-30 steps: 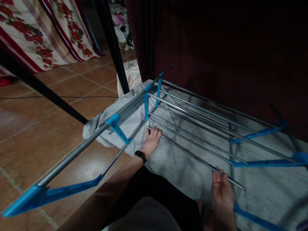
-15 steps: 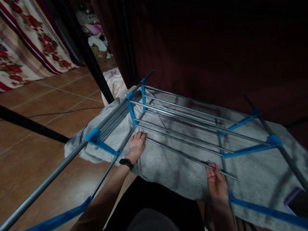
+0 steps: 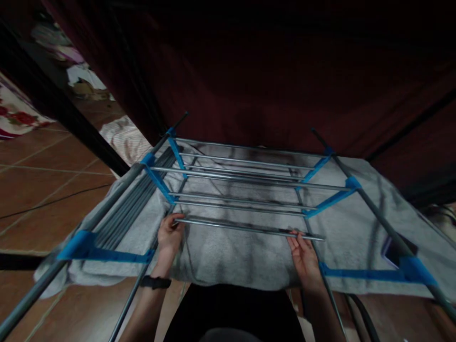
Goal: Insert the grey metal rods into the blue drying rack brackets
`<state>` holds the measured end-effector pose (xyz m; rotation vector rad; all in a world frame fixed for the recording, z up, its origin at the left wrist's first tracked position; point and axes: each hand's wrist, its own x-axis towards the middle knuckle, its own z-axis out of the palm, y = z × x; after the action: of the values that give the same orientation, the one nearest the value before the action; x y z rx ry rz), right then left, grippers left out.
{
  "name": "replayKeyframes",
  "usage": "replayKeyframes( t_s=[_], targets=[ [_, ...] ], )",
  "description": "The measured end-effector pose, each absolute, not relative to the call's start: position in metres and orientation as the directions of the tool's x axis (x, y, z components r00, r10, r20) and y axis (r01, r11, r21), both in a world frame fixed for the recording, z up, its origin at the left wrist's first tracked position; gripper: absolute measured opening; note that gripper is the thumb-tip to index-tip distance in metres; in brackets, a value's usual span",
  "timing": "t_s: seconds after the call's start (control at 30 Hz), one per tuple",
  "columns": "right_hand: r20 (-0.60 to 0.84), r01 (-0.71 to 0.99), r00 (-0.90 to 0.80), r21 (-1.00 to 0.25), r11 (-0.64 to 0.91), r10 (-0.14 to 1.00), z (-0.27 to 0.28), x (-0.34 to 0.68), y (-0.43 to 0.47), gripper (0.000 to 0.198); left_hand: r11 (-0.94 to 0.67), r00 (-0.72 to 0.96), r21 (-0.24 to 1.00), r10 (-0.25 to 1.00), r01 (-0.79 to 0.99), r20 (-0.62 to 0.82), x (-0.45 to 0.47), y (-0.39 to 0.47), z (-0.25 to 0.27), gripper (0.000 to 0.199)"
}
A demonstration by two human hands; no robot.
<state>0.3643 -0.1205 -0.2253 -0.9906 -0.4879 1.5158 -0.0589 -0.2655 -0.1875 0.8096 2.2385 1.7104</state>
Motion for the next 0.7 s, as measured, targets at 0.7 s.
replayKeyframes(
  t_s=[0.7],
  targets=[
    [-0.332, -0.605, -0.003, -0.751, -0.266, 0.943, -0.199, 0.340, -0.130, 0.018, -0.022, -0.595, 0.695, 0.535, -0.719, -0.600, -0.016, -0.260, -0.152, 0.022]
  ],
)
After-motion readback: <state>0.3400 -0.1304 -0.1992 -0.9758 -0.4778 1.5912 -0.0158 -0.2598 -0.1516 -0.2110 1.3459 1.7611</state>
